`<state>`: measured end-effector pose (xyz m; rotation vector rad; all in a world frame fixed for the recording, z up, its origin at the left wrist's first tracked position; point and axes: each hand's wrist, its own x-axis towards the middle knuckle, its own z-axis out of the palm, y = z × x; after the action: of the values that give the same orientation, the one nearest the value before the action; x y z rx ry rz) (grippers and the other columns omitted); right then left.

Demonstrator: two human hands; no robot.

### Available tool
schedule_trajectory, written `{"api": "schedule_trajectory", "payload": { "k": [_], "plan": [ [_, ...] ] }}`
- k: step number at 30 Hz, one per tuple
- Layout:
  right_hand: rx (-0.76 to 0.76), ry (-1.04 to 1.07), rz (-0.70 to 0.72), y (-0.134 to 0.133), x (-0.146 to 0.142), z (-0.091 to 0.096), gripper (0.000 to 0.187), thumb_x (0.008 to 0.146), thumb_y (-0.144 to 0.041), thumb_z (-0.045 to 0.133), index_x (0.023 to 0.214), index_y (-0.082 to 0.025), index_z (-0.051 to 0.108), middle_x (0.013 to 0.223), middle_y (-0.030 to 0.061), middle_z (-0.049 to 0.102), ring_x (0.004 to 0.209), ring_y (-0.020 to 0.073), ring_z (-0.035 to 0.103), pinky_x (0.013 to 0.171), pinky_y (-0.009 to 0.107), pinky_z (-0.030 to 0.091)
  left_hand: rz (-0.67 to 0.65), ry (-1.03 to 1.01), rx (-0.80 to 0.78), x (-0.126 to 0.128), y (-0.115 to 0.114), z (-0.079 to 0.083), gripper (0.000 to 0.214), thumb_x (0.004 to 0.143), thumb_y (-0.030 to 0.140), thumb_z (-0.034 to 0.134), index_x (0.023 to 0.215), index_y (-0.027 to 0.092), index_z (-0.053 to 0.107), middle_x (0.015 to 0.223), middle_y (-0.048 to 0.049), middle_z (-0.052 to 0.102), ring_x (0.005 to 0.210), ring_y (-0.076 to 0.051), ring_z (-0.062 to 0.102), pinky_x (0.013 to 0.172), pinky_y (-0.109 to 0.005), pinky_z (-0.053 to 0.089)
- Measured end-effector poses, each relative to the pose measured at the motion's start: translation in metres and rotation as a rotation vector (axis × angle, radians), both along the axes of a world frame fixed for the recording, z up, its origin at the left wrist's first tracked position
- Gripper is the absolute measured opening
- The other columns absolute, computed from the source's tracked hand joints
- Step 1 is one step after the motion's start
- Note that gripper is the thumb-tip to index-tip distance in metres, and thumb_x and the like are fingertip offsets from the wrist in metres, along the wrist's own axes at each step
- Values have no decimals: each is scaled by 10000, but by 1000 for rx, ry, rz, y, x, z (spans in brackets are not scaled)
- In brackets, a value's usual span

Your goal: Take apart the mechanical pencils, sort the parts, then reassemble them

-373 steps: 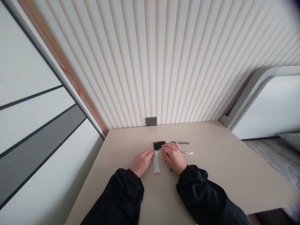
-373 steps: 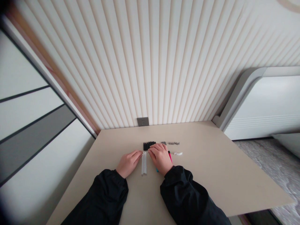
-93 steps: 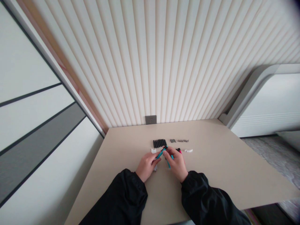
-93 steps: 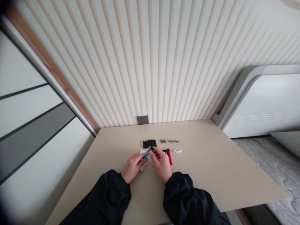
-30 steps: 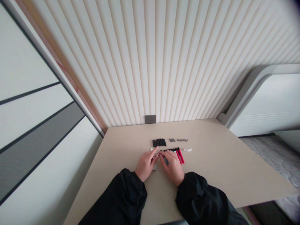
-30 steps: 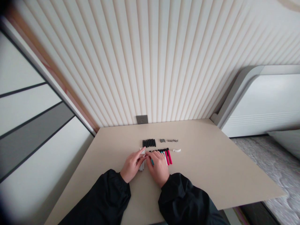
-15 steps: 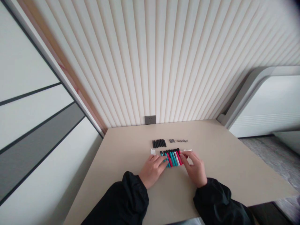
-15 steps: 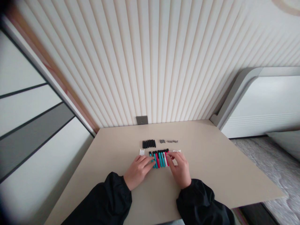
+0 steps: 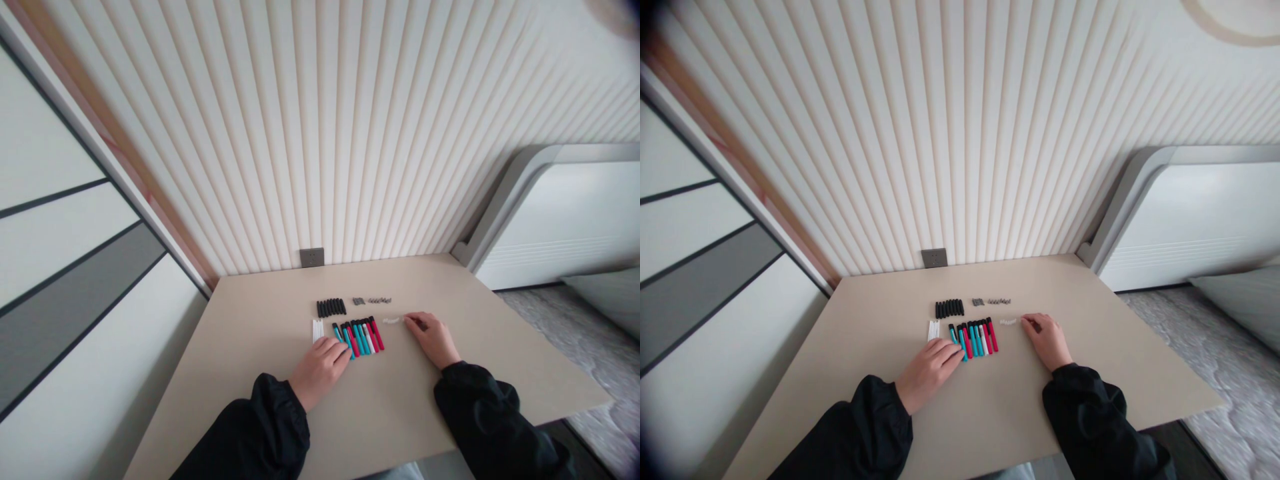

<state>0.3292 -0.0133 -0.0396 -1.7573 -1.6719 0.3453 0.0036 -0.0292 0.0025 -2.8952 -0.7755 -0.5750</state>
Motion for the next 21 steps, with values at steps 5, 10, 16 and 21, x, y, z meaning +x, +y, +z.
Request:
{"api": "schedule_trajectory", "payload": {
  "k": [5, 10, 16, 21],
  "plan": [
    [13, -65, 62, 2, -1, -2, 334, 876, -464, 481, 886, -226, 715, 896, 70, 707, 846, 238, 618, 797, 370, 466, 24, 17, -10, 0, 0, -3, 177, 947, 105, 448, 1047, 126, 593, 978, -78, 607, 954, -209, 572, 823, -357, 519],
    [24, -79, 66, 4, 0, -4, 326, 878, -460, 483, 881, -227, 712, 894, 73, 702, 854, 243, 613, 802, 374, 463, 61, 38, -23, -1, 1, -8, 171, 947, 97, 430, 948, 129, 598, 904, -63, 577, 856, -191, 576, 772, -340, 534],
    [26, -102, 81, 6, 1, -8, 304, 879, -446, 490, 889, -234, 707, 911, 65, 693, 871, 236, 611, 810, 368, 453, 88, 74, -53, -3, 1, -10, 183, 953, 119, 430, 850, 143, 579, 850, -45, 559, 797, -173, 571, 737, -319, 537],
    [31, -120, 88, 8, 2, -10, 287, 876, -443, 502, 887, -238, 702, 902, 58, 688, 857, 230, 612, 800, 359, 449, 79, 21, -66, -3, 1, -12, 170, 948, 115, 441, 853, 151, 577, 845, -43, 555, 789, -168, 569, 726, -312, 531]
  ]
}}
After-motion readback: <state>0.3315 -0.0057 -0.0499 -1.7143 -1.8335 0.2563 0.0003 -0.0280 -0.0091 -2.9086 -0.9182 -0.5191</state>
